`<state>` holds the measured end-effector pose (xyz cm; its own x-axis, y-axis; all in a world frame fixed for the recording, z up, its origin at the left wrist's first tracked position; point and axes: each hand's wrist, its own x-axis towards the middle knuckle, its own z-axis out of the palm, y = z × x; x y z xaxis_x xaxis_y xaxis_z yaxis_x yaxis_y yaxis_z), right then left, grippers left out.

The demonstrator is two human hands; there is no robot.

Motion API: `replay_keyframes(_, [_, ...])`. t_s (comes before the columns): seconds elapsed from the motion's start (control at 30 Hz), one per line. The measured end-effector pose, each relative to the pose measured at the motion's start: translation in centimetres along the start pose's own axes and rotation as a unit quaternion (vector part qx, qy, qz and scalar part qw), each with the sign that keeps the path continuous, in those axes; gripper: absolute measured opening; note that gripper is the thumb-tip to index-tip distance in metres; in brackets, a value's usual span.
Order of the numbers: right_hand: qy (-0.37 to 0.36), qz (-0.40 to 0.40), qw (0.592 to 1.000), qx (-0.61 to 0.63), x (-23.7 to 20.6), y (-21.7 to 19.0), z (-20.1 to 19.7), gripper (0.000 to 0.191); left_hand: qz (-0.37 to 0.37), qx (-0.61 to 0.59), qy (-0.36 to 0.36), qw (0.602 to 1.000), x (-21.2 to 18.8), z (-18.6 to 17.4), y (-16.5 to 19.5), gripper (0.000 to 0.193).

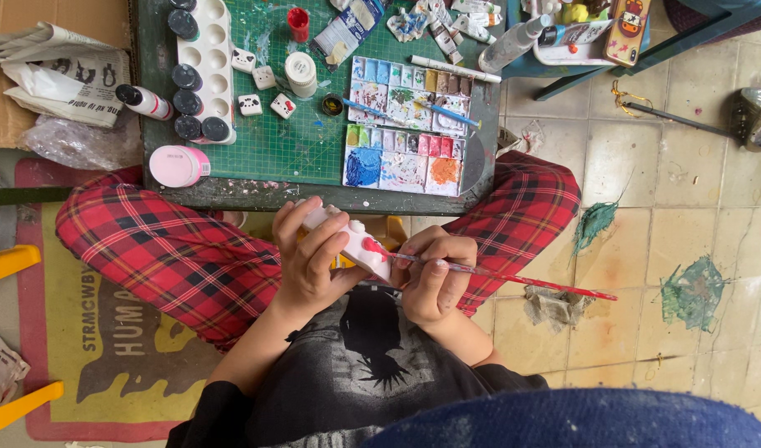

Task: The person sits cross-legged on the floor and paints a white Hello Kitty-shaped ceramic dish with pink paint using a brush, rotating it to reach different sides. They then pick up small white ceramic cat figurines and paint them one at a time, dipping the brush in the watercolor palette between items.

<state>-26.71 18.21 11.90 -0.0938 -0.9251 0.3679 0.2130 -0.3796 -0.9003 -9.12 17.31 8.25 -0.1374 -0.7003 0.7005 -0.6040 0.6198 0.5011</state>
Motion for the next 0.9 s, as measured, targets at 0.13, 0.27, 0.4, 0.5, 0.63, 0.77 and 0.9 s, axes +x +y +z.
replay_keyframes(0.13, [-0.004, -0.026, 0.999, -0.025, 0.07, 0.09, 0.01, 0.027, -0.002, -0.001, -0.001, 1.0, -0.03, -0.08, 0.02, 0.092])
replay_keyframes(0.27, [-0.009, -0.033, 0.999, -0.035, 0.06, 0.17, -0.06, 0.028, -0.002, 0.0, -0.006, 1.0, -0.16, -0.19, -0.02, 0.091])
replay_keyframes(0.4, [-0.004, -0.031, 0.999, -0.02, 0.01, 0.29, 0.0, 0.027, -0.002, 0.001, -0.007, 1.0, -0.19, -0.16, -0.04, 0.091])
replay_keyframes(0.5, [-0.006, -0.032, 0.999, -0.012, -0.06, 0.26, -0.04, 0.027, 0.001, 0.004, -0.004, 1.0, -0.15, -0.08, -0.09, 0.091])
replay_keyframes(0.63, [-0.008, -0.03, 0.999, -0.004, -0.17, 0.23, -0.02, 0.026, 0.001, 0.006, -0.007, 1.0, -0.19, -0.18, -0.09, 0.092])
replay_keyframes(0.77, [-0.01, -0.036, 0.999, -0.005, -0.17, 0.22, -0.01, 0.025, 0.003, 0.003, -0.004, 1.0, -0.15, -0.14, -0.12, 0.093])
replay_keyframes(0.9, [-0.012, -0.033, 0.999, -0.003, -0.3, 0.23, -0.15, 0.026, 0.003, 0.001, -0.007, 1.0, -0.26, -0.13, -0.15, 0.094])
